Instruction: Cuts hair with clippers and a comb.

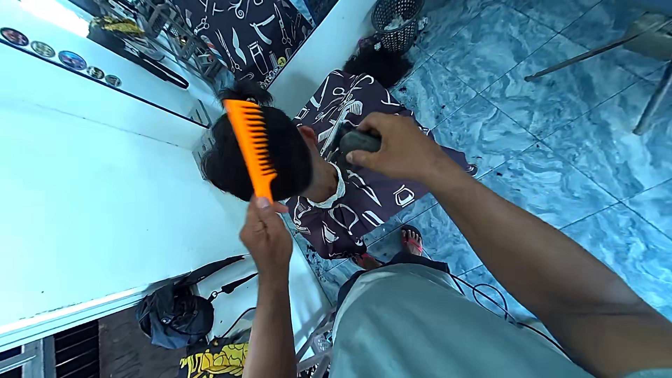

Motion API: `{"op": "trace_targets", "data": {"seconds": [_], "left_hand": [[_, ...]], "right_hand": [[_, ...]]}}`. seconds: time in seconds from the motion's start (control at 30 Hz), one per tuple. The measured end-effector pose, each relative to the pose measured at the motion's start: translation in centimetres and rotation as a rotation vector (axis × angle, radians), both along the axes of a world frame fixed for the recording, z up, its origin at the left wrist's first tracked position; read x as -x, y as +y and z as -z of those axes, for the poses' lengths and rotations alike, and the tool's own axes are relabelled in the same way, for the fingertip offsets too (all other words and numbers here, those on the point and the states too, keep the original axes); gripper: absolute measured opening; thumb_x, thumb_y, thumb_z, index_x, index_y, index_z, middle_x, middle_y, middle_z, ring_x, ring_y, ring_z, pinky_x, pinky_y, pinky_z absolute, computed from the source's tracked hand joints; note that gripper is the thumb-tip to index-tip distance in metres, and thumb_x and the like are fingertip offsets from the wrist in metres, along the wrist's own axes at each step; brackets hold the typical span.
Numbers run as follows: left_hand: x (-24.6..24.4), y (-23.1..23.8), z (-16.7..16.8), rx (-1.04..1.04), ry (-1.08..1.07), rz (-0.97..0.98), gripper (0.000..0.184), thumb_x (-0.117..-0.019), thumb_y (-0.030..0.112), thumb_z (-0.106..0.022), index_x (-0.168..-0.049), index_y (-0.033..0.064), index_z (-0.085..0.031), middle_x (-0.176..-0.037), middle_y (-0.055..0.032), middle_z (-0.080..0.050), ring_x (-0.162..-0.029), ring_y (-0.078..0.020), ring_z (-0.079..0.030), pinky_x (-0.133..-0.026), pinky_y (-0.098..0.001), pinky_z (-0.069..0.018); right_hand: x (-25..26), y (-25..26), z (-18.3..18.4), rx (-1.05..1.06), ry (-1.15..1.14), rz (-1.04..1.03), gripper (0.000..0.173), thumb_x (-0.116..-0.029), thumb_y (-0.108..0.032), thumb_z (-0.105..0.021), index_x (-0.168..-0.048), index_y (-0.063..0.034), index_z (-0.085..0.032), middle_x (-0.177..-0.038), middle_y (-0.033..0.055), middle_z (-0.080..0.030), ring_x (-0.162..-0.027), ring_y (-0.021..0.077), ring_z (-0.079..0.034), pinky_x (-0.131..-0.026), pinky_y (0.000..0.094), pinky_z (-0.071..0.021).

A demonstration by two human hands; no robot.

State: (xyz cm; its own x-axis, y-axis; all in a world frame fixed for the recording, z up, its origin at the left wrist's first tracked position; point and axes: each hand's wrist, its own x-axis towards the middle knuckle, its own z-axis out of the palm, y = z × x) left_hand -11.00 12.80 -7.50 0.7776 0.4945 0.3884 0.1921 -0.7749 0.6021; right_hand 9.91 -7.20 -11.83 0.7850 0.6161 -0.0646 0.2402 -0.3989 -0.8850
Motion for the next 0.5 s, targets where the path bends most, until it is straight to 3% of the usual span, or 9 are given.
{"op": "trace_targets", "data": {"seconds": [0.07,0.1,0.13,0.23,0.5], "left_hand": [[1.8,0.6,3.4,-0.231,0.185,0.088,0.038,-0.1108,0.024,-0.041,-0.11,-0.0029,-0.068,-0.081,-0.0133,-0.063,-0.067,-0.0218,-0.061,-0.062,-0.0401,-0.0546],[3.0,0.9,5.1,-0.315,0.233,0.128,0.039,-0.1083,0.027,-0.048,-0.126,-0.001,-0.069,-0.088,-0.0165,-0.066,-0.074,-0.0256,-0.065,-0.067,-0.0435,-0.057],[4.0,1.1,6.7,-0.377,0.245,0.152,0.041,-0.1052,0.03,-0.056,-0.132,0.0012,-0.068,-0.09,-0.0167,-0.067,-0.077,-0.0261,-0.066,-0.069,-0.0429,-0.058],[4.9,0.9,8.8,-0.455,0.135,0.136,0.038,-0.0962,0.029,-0.071,-0.125,0.0039,-0.074,-0.083,-0.0122,-0.067,-0.076,-0.0221,-0.064,-0.07,-0.0365,-0.0538],[3.2,0.8,6.3,-0.617,-0.103,0.043,0.033,-0.0933,0.021,-0.075,-0.121,0.0026,-0.075,-0.079,-0.0109,-0.063,-0.076,-0.0218,-0.061,-0.07,-0.0338,-0.0496]], "right_hand": [[-0.7,-0.5,1.1,-0.061,0.069,0.102,0.05,-0.0866,-0.04,-0.08,-0.123,-0.0094,-0.064,-0.101,0.0107,-0.072,-0.09,0.0269,-0.07,-0.081,0.0562,-0.0577],[-0.9,-0.7,1.3,-0.084,0.086,0.127,0.05,-0.0866,-0.039,-0.081,-0.124,-0.0093,-0.064,-0.102,0.0104,-0.072,-0.09,0.0259,-0.07,-0.081,0.055,-0.0578],[-1.0,-0.8,1.4,-0.093,0.087,0.134,0.05,-0.0856,-0.039,-0.081,-0.123,-0.0104,-0.064,-0.101,0.009,-0.072,-0.089,0.0242,-0.071,-0.08,0.0534,-0.0582],[-1.0,-0.4,1.0,-0.057,0.013,0.02,0.047,-0.081,-0.04,-0.083,-0.117,-0.0136,-0.068,-0.098,0.0056,-0.072,-0.088,0.0218,-0.07,-0.078,0.0518,-0.0583],[-0.2,2.4,-3.6,0.139,-0.275,-0.284,0.04,-0.0821,-0.044,-0.076,-0.109,-0.0155,-0.068,-0.091,0.0058,-0.068,-0.087,0.0262,-0.068,-0.071,0.052,-0.0541]]}}
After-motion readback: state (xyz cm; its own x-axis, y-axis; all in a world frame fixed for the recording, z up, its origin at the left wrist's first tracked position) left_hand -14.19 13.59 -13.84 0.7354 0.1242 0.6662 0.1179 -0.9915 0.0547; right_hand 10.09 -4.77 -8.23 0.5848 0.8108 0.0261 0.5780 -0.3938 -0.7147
